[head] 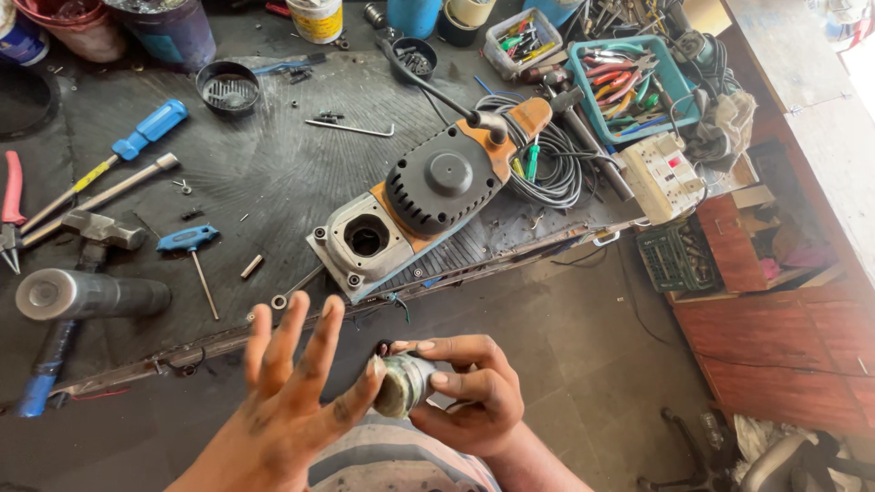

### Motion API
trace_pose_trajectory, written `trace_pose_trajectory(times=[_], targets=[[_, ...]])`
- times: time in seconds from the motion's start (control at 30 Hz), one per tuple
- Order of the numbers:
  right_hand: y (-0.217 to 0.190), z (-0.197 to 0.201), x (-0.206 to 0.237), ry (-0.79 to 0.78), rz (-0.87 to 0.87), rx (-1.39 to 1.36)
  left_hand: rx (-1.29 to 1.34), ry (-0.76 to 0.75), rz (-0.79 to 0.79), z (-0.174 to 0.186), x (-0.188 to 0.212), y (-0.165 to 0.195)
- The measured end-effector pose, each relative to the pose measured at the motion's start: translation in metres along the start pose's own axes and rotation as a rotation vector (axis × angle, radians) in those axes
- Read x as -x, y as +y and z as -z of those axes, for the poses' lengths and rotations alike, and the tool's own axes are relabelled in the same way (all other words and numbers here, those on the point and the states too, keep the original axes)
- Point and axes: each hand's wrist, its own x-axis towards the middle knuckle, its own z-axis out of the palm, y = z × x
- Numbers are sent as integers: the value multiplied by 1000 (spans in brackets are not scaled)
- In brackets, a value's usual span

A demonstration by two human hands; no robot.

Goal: The person applies grease to a metal piston and to the inside of the demolition hammer cylinder, then inserts the piston into the cylinder. They use a metal sleeve to press the piston fully into the housing, then hold the tool between their legs and work on its lower end by hand.

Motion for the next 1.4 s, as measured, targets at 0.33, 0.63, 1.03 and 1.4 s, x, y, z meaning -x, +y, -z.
trace_pose_trajectory(times=[0.33, 0.63, 1.03, 1.4], targets=[[13, 12, 26, 71, -238, -485, -147, -33, -41, 5, -15, 6], [27, 20, 30, 92, -316, -610, -5, 82, -69, -17, -28, 11], [48, 45, 15, 186, -481, -784, -145, 70, 60, -61, -47, 14], [93, 86, 3, 185, -495, -813, -341, 108, 144, -75, -79, 19]])
